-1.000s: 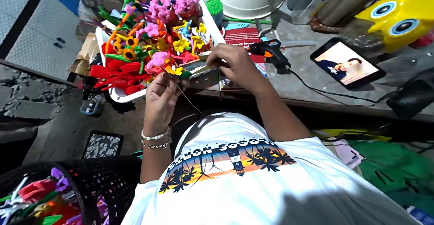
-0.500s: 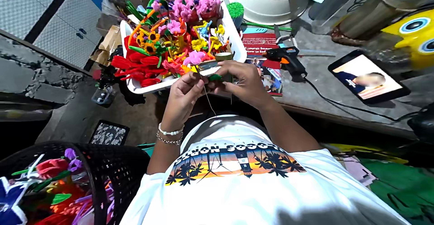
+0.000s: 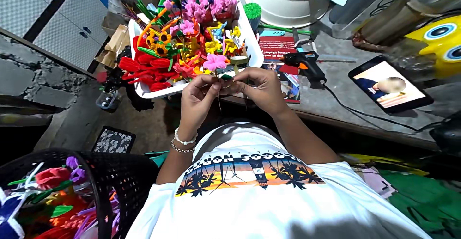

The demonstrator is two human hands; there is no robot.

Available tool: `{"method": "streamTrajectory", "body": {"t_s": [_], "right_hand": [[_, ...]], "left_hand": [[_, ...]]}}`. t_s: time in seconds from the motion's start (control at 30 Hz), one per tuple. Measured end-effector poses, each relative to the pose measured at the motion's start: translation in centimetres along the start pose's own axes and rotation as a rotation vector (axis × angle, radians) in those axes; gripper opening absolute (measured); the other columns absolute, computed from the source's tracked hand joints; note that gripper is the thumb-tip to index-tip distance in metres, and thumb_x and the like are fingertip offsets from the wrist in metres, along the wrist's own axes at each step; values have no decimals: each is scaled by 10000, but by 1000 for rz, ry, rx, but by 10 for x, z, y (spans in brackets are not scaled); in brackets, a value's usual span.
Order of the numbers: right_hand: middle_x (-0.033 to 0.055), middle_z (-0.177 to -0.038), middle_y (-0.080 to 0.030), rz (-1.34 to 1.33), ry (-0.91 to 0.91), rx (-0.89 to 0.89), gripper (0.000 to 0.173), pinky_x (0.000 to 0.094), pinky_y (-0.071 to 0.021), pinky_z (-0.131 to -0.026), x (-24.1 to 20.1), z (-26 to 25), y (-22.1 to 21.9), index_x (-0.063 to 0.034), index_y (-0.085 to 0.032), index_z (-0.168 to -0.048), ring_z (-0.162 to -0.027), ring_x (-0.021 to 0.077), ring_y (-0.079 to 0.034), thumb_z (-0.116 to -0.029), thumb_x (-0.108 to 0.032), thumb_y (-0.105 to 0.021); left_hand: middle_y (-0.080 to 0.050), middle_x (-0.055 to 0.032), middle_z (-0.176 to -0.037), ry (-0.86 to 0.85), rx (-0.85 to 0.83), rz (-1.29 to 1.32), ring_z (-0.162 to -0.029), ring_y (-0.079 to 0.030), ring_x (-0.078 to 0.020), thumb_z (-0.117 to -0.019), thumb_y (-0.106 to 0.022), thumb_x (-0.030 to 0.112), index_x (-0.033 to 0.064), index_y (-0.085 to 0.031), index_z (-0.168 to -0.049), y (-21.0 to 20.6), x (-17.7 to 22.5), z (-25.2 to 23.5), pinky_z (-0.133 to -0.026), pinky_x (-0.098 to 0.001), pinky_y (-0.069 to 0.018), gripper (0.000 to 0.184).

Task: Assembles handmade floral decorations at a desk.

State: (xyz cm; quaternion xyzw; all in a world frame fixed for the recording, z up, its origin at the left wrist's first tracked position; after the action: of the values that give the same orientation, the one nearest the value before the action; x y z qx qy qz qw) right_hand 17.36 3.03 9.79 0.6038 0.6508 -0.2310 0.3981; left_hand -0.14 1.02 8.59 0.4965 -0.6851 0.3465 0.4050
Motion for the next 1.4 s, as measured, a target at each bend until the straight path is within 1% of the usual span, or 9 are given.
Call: {"method": "streamTrajectory", "body": {"t_s": [0.1,0.3,0.47,0.67,0.77,0.9,1.1,1.23,1.4], "right_hand": [[29,-978,-727,-126,-110,44,101,244,-595,-838,7,4,-2,5,-717,-1010,-889,58,-693,-920,-40,-728],[12,-972,-690,-212,-128,87,97,271,-616,-788,9,2,0,-7,-633,-1080,-851,74,-689,-984,-24,-637],[55,-1041,-681,-163,-65,77,134,251,-602,-806,4,2,-2,29,-677,-1067,-889,74,-676,-943,-19,-693],[72,-1033,-672,-152,-40,74,116,252,-599,-840,7,2,-2,35,-698,-1020,-930,91,-675,-911,1,-722],[89,-1042,-671,-112,-27,63,129,270,-595,-868,8,2,-2,47,-693,-1029,-953,105,-673,-911,0,-715],[111,-1026,-668,-52,7,63,146,281,-593,-836,7,2,-4,61,-686,-1021,-923,117,-673,-907,-23,-723],[135,-1012,-675,4,30,52,167,293,-599,-840,4,2,-4,81,-694,-1021,-923,134,-681,-897,-26,-728],[140,-1003,-675,61,50,35,161,285,-593,-839,1,2,-4,81,-699,-1012,-925,137,-677,-903,-33,-731],[166,-986,-687,91,103,56,154,271,-580,-825,-6,2,-3,94,-705,-978,-912,150,-680,-848,19,-738]], "left_hand": [[-687,-12,-1089,-14,15,-62,-904,-695,-90,-1010,-626,72,88,-632,-1158,-2,0,-1,-797,-242,-605,149],[-694,-27,-1057,-13,33,-115,-852,-695,-84,-993,-626,18,49,-630,-1133,-6,-4,-2,-766,-232,-604,144],[-696,-18,-1015,-41,26,-190,-826,-699,-74,-983,-639,12,24,-639,-1118,-9,-7,-3,-750,-230,-613,136],[-695,-30,-991,0,-4,-214,-812,-697,-78,-981,-645,14,18,-641,-1113,-12,-13,-2,-738,-230,-609,132],[-704,-26,-986,12,-18,-207,-821,-699,-77,-978,-655,17,20,-655,-1106,-14,-14,-2,-743,-226,-608,129],[-705,-23,-999,4,-23,-206,-845,-702,-75,-965,-664,-2,12,-661,-1105,-14,-15,-3,-767,-230,-611,141],[-717,-17,-996,7,-30,-226,-851,-712,-82,-956,-674,-5,9,-669,-1095,-12,-16,-3,-785,-247,-619,140],[-721,5,-970,-25,-11,-249,-837,-705,-55,-941,-686,-13,4,-680,-1071,-11,-15,-4,-779,-226,-612,131],[-716,26,-978,-77,-11,-312,-851,-693,-22,-949,-681,7,-6,-675,-1058,-10,-11,-5,-803,-221,-605,111]]}}
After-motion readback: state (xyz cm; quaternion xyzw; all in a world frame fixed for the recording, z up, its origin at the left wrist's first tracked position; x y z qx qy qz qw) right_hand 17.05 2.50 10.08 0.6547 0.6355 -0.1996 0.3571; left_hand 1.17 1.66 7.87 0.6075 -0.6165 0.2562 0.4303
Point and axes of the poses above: each hand's wrist, its own z-axis away from the middle knuckle, its own y-axis out of the back of the hand, x = y × z, the point moved 7 cm from there along -z, towards the middle knuckle
